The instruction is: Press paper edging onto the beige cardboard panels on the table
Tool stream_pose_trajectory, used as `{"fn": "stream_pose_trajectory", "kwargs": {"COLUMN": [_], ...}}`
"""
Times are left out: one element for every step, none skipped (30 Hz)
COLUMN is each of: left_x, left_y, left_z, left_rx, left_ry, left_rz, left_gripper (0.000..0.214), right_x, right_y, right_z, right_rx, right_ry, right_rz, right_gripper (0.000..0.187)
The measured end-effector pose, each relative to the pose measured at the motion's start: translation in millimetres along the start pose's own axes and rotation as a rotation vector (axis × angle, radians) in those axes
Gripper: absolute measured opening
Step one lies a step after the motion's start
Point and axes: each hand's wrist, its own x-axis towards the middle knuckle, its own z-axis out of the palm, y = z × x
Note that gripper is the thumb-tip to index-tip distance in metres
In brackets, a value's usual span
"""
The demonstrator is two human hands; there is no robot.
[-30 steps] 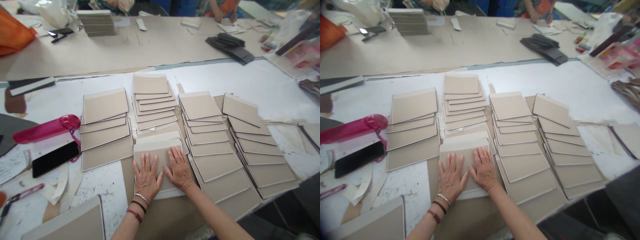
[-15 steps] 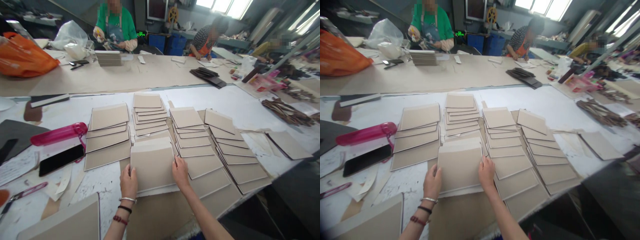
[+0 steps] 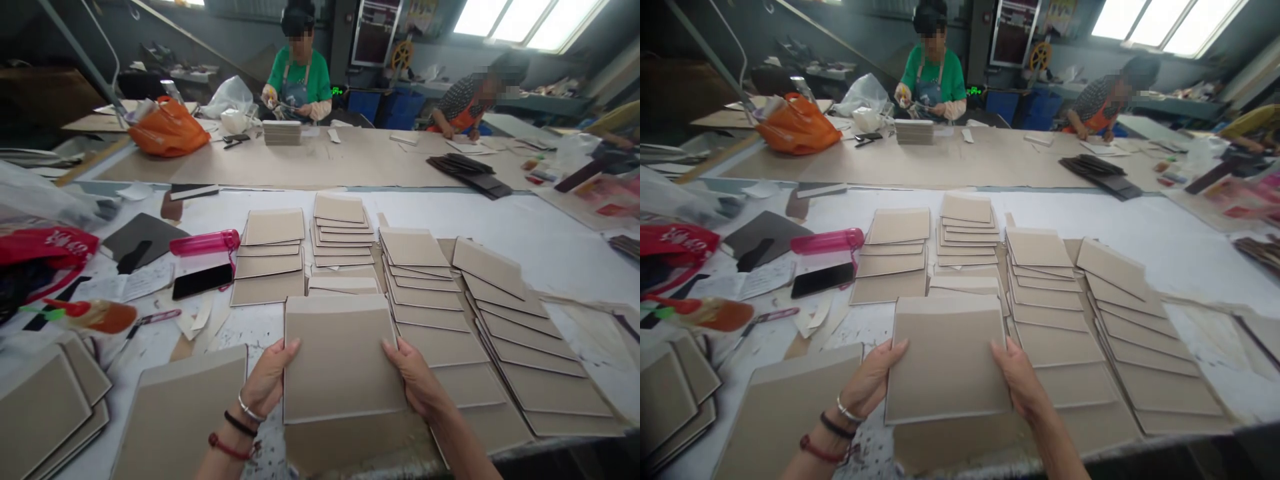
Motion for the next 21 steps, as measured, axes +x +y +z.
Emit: {"fn": "stream_pose_trajectory", "kwargs": {"left_x": [-2.9,-5.0,-6.6,-7.7,-8.8,-9.9,-11.2,-12.7,-14.4,-16.1,-17.7,-19.1,-20.3,-21.3,-22.2,-23.0,-23.6,-24.0,-24.1,-23.6,-22.5], "left_y": [-2.3,-5.0,-7.7,-10.2,-12.2,-13.8,-14.7,-15.1,-15.0,-14.5,-13.8,-12.9,-12.2,-11.6,-11.2,-11.1,-11.4,-12.1,-13.0,-14.3,-15.8], "left_z": [-0.2,-0.3,-0.3,-0.5,-0.9,-1.7,-2.9,-4.4,-6.2,-8.2,-10.3,-12.3,-14.1,-15.7,-17.0,-18.0,-18.7,-19.2,-19.6,-19.9,-20.1], "left_rx": [0.006,0.020,0.039,0.060,0.078,0.090,0.094,0.091,0.083,0.073,0.063,0.054,0.048,0.042,0.036,0.031,0.028,0.027,0.027,0.029,0.031], "left_ry": [0.028,0.069,0.113,0.155,0.189,0.214,0.226,0.228,0.223,0.212,0.198,0.187,0.179,0.173,0.169,0.166,0.165,0.166,0.170,0.178,0.192], "left_rz": [0.004,0.011,0.023,0.037,0.053,0.065,0.071,0.067,0.055,0.037,0.015,-0.008,-0.029,-0.049,-0.065,-0.078,-0.087,-0.090,-0.091,-0.087,-0.080], "left_gripper": [0.044,0.044,0.044,0.044,0.044,0.044,0.044,0.044,0.044,0.044,0.044,0.044,0.044,0.044,0.044,0.044,0.044,0.043,0.042,0.041,0.040], "right_x": [-4.9,-8.3,-10.6,-12.2,-13.2,-14.3,-15.5,-17.0,-19.0,-21.2,-23.7,-26.3,-28.7,-31.0,-33.1,-34.9,-36.3,-37.3,-37.6,-36.9,-35.2], "right_y": [0.5,2.2,4.8,7.8,11.0,13.8,16.1,17.7,18.5,18.5,18.1,17.3,16.4,15.6,14.9,14.4,14.2,14.3,14.7,15.5,16.8], "right_z": [2.9,5.5,7.7,9.5,11.2,12.7,14.2,15.9,17.8,19.9,22.0,24.1,26.1,27.7,28.9,29.7,30.1,30.1,29.8,29.1,28.2], "right_rx": [-0.024,-0.066,-0.120,-0.176,-0.226,-0.261,-0.277,-0.277,-0.261,-0.233,-0.194,-0.152,-0.110,-0.073,-0.045,-0.026,-0.013,-0.003,0.004,0.009,0.010], "right_ry": [0.006,0.022,0.043,0.071,0.103,0.132,0.153,0.164,0.161,0.147,0.124,0.098,0.077,0.063,0.059,0.062,0.069,0.076,0.077,0.074,0.069], "right_rz": [-0.009,-0.032,-0.062,-0.097,-0.135,-0.170,-0.197,-0.213,-0.218,-0.212,-0.198,-0.178,-0.158,-0.140,-0.127,-0.117,-0.113,-0.113,-0.115,-0.118,-0.121], "right_gripper": [0.052,0.052,0.052,0.051,0.049,0.048,0.047,0.046,0.046,0.046,0.046,0.046,0.046,0.046,0.046,0.046,0.046,0.046,0.045,0.044,0.043]}}
